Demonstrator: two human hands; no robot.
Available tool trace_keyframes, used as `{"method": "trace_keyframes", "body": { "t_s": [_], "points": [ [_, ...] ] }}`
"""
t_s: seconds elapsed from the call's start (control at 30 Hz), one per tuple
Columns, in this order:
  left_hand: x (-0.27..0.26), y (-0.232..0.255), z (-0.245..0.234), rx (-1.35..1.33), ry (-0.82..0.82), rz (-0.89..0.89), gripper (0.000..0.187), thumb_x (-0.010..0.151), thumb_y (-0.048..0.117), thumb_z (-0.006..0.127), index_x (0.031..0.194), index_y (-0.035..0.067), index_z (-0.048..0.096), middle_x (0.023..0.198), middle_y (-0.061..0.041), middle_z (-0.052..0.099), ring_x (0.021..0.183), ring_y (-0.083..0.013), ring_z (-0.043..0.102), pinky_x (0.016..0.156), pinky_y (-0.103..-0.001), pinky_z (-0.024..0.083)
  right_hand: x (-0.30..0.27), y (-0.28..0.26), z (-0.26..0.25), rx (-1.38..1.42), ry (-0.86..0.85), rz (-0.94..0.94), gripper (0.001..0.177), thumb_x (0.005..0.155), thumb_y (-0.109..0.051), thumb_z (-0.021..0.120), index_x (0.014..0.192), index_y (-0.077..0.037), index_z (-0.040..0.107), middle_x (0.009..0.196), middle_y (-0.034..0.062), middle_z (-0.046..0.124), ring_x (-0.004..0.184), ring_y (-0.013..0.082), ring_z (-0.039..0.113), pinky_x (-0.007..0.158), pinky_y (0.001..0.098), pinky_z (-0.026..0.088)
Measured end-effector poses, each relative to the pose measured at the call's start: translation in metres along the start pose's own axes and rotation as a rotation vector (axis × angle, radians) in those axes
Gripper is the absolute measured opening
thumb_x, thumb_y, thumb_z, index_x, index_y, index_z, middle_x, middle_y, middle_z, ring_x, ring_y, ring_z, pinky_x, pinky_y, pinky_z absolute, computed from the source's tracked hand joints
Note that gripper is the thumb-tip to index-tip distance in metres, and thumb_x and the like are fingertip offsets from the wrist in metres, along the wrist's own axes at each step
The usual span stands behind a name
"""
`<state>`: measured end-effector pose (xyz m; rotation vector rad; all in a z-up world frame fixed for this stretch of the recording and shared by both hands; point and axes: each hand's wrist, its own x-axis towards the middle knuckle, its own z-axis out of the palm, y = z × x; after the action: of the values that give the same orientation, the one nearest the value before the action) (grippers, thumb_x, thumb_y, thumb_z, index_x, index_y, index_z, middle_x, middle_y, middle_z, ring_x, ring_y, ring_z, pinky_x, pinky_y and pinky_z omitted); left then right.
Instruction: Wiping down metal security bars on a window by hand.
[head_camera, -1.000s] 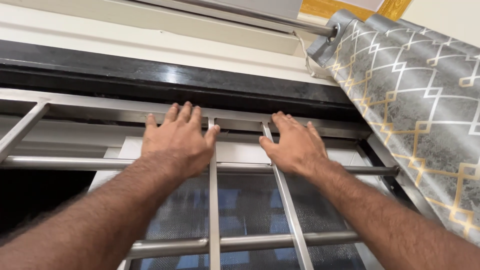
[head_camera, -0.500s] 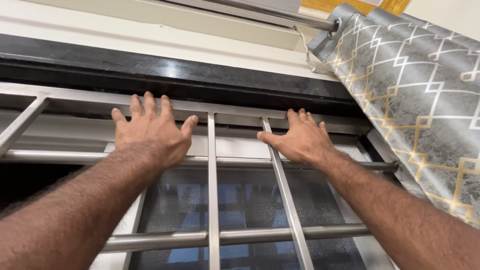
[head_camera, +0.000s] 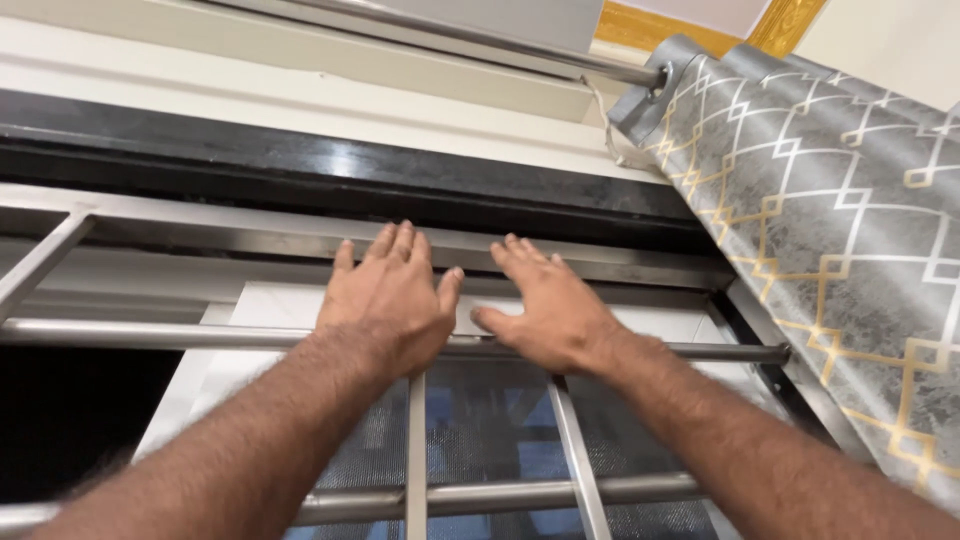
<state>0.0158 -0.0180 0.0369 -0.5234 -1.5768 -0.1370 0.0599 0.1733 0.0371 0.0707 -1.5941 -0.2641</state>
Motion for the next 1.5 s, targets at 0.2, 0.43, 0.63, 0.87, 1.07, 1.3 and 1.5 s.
{"method": "trace_keyframes", "body": {
  "t_s": [0.2, 0.43, 0.63, 0.87, 1.07, 1.3, 1.5],
  "points": [
    [-0.005, -0.002, -0.003, 0.005, 0.015, 0.009, 0.069, 0.104, 0.051, 0.021, 0.159, 0.011, 0.018, 0.169, -0.008, 0.012, 0.156, -0.0217, 0.007, 0.125, -0.053, 0.008, -0.007, -0.001, -0.001, 0.028, 0.015, -0.011, 0.087, 0.091, -0.054, 0.057, 0.158, -0.006, 0.028, 0.169, 0.0119, 0.021, 0.158, 0.0238, 0.015, 0.127, 0.0455, 0.011],
    [-0.003, -0.009, -0.004, 0.018, -0.014, -0.066, 0.074, 0.101, 0.06, 0.018, 0.16, 0.017, 0.01, 0.169, -0.006, 0.002, 0.155, -0.0223, 0.001, 0.125, -0.055, 0.003, -0.004, -0.003, 0.003, -0.024, 0.033, 0.171, 0.086, 0.095, -0.059, 0.048, 0.16, -0.009, 0.021, 0.17, 0.007, 0.018, 0.158, 0.0196, 0.014, 0.128, 0.0488, 0.007],
    [-0.002, -0.014, -0.005, 0.042, -0.007, -0.182, 0.085, 0.098, 0.069, 0.019, 0.161, 0.014, 0.005, 0.169, -0.013, -0.005, 0.154, -0.0313, -0.004, 0.121, -0.06, 0.001, -0.008, -0.018, -0.005, -0.095, 0.003, 0.342, 0.093, 0.094, -0.06, 0.05, 0.16, -0.005, 0.015, 0.17, 0.0116, 0.011, 0.158, 0.0241, 0.008, 0.128, 0.0497, 0.003],
    [0.0, -0.01, -0.012, 0.049, -0.071, -0.22, 0.084, 0.099, 0.064, 0.03, 0.163, 0.016, 0.003, 0.169, -0.02, -0.005, 0.156, -0.0352, -0.006, 0.123, -0.061, -0.001, -0.003, -0.004, 0.003, -0.137, 0.008, 0.264, 0.093, 0.094, -0.055, 0.054, 0.161, -0.005, 0.015, 0.17, 0.0143, 0.012, 0.158, 0.0272, 0.009, 0.129, 0.0453, 0.007],
    [0.005, -0.001, -0.003, 0.1, -0.08, -0.077, 0.071, 0.105, 0.049, 0.026, 0.162, 0.012, 0.005, 0.17, -0.018, -0.001, 0.157, -0.0315, -0.001, 0.125, -0.054, 0.004, -0.003, 0.0, 0.006, -0.108, -0.032, 0.103, 0.08, 0.099, -0.048, 0.047, 0.16, -0.008, 0.015, 0.17, 0.0103, 0.011, 0.158, 0.0224, 0.008, 0.129, 0.0431, 0.005],
    [-0.005, 0.032, 0.009, -0.022, -0.039, 0.101, 0.074, 0.104, 0.046, 0.029, 0.161, 0.006, 0.004, 0.171, -0.009, -0.001, 0.157, -0.022, -0.003, 0.125, -0.046, 0.001, -0.009, 0.005, 0.007, -0.053, -0.028, -0.034, 0.076, 0.101, -0.043, 0.043, 0.161, -0.005, 0.013, 0.171, 0.0122, 0.008, 0.159, 0.0234, 0.005, 0.128, 0.0406, 0.006],
    [-0.01, 0.032, 0.012, 0.001, -0.063, 0.055, 0.073, 0.104, 0.049, 0.024, 0.16, 0.011, -0.003, 0.17, -0.004, -0.007, 0.156, -0.019, -0.006, 0.125, -0.046, 0.001, -0.017, 0.018, 0.002, -0.027, -0.044, 0.058, 0.079, 0.101, -0.047, 0.039, 0.162, -0.007, 0.007, 0.172, 0.0103, 0.005, 0.159, 0.0226, 0.003, 0.128, 0.0425, 0.005]
  ]
}}
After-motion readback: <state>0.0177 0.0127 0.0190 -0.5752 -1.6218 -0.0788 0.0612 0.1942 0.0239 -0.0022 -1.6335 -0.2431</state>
